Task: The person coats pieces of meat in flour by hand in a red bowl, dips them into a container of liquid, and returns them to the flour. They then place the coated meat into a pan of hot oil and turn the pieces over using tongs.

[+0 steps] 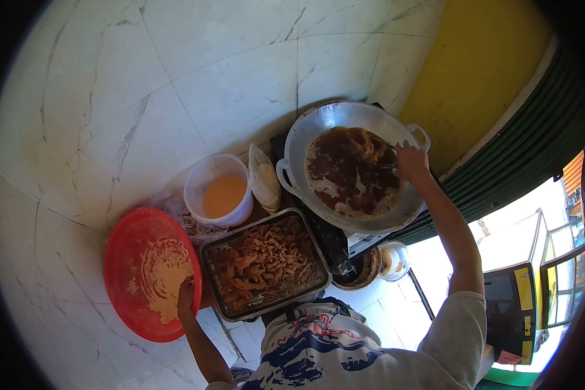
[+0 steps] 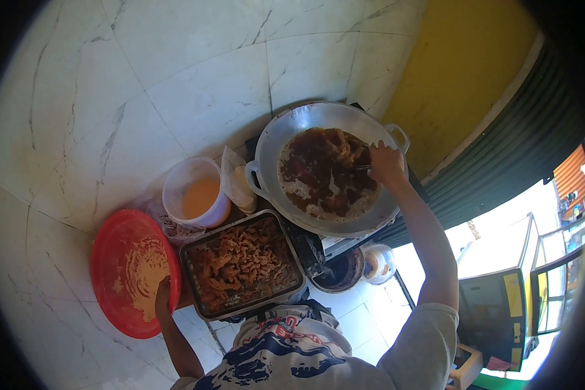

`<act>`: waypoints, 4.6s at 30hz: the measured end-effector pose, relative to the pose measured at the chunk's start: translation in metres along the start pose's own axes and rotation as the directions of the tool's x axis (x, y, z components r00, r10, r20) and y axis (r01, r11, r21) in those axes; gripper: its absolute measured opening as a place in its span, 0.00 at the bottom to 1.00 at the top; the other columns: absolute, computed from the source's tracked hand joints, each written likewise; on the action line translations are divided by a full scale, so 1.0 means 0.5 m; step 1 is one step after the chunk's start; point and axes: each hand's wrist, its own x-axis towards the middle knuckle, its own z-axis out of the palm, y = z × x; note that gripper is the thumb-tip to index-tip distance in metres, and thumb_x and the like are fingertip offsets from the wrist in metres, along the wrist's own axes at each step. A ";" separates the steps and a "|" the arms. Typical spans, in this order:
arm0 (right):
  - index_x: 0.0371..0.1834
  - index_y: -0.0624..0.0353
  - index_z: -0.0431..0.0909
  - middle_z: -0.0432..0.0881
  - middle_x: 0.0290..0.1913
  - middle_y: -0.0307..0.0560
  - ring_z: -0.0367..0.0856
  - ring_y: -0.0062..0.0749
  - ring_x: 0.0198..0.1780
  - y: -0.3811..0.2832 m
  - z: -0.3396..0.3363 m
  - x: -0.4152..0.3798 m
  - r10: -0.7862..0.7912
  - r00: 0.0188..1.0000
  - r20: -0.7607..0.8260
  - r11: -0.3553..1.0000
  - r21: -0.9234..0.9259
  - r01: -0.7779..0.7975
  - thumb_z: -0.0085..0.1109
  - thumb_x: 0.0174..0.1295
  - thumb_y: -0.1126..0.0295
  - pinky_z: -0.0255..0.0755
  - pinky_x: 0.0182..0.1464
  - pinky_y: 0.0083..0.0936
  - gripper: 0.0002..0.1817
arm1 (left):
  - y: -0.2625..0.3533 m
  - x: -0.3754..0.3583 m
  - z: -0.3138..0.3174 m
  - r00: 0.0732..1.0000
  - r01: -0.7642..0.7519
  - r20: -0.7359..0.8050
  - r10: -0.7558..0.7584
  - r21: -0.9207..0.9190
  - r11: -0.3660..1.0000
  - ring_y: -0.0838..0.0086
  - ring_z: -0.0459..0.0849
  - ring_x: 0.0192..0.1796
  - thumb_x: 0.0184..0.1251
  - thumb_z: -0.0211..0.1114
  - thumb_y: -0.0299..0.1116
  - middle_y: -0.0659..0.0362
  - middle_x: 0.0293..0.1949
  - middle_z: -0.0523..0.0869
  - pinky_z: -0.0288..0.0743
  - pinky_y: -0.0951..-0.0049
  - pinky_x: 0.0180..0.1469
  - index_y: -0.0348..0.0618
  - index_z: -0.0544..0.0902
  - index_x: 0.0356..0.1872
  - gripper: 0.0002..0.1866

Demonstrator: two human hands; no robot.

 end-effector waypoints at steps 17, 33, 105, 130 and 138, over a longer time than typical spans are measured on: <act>0.52 0.55 0.74 0.74 0.52 0.47 0.78 0.39 0.53 0.050 -0.031 -0.024 -0.019 0.999 -0.041 0.980 -0.200 0.011 0.66 0.48 0.69 0.68 0.58 0.42 0.24 | 0.004 -0.004 0.000 1.000 -0.015 0.008 0.015 -0.020 1.000 0.78 0.79 0.27 0.67 0.53 0.36 0.58 0.32 0.84 0.71 0.76 0.29 0.39 0.78 0.53 0.17; 0.56 0.57 0.72 0.75 0.50 0.49 0.82 0.40 0.46 0.013 0.036 0.016 0.079 0.995 -0.065 0.989 -0.121 -0.086 0.67 0.50 0.61 0.77 0.43 0.37 0.29 | 0.022 -0.013 -0.002 0.999 0.044 0.033 -0.042 -0.064 0.997 0.78 0.79 0.26 0.67 0.53 0.35 0.60 0.30 0.84 0.72 0.76 0.29 0.39 0.78 0.51 0.16; 0.45 0.61 0.79 0.80 0.47 0.56 0.80 0.50 0.51 -0.035 -0.042 0.050 0.129 0.990 0.055 0.958 0.251 -0.139 0.62 0.54 0.52 0.74 0.52 0.43 0.24 | 0.049 -0.032 0.002 1.000 0.014 -0.024 -0.014 -0.021 1.000 0.75 0.82 0.32 0.66 0.54 0.35 0.56 0.37 0.86 0.74 0.75 0.35 0.38 0.78 0.53 0.18; 0.41 0.57 0.82 0.81 0.43 0.47 0.83 0.40 0.45 0.014 -0.096 -0.085 0.011 0.997 0.074 1.000 -0.005 -0.011 0.69 0.42 0.57 0.78 0.45 0.34 0.22 | 0.005 0.001 -0.005 0.999 -0.022 0.038 0.022 0.010 1.000 0.73 0.83 0.31 0.66 0.52 0.35 0.54 0.36 0.86 0.75 0.72 0.34 0.37 0.78 0.52 0.18; 0.45 0.63 0.78 0.78 0.46 0.52 0.82 0.41 0.48 -0.002 -0.046 -0.050 0.050 0.997 0.065 0.997 0.062 -0.054 0.70 0.41 0.54 0.78 0.48 0.37 0.30 | 0.032 -0.018 -0.001 1.000 -0.013 0.007 0.013 0.014 1.000 0.72 0.83 0.33 0.66 0.53 0.35 0.54 0.37 0.86 0.75 0.72 0.37 0.38 0.78 0.53 0.18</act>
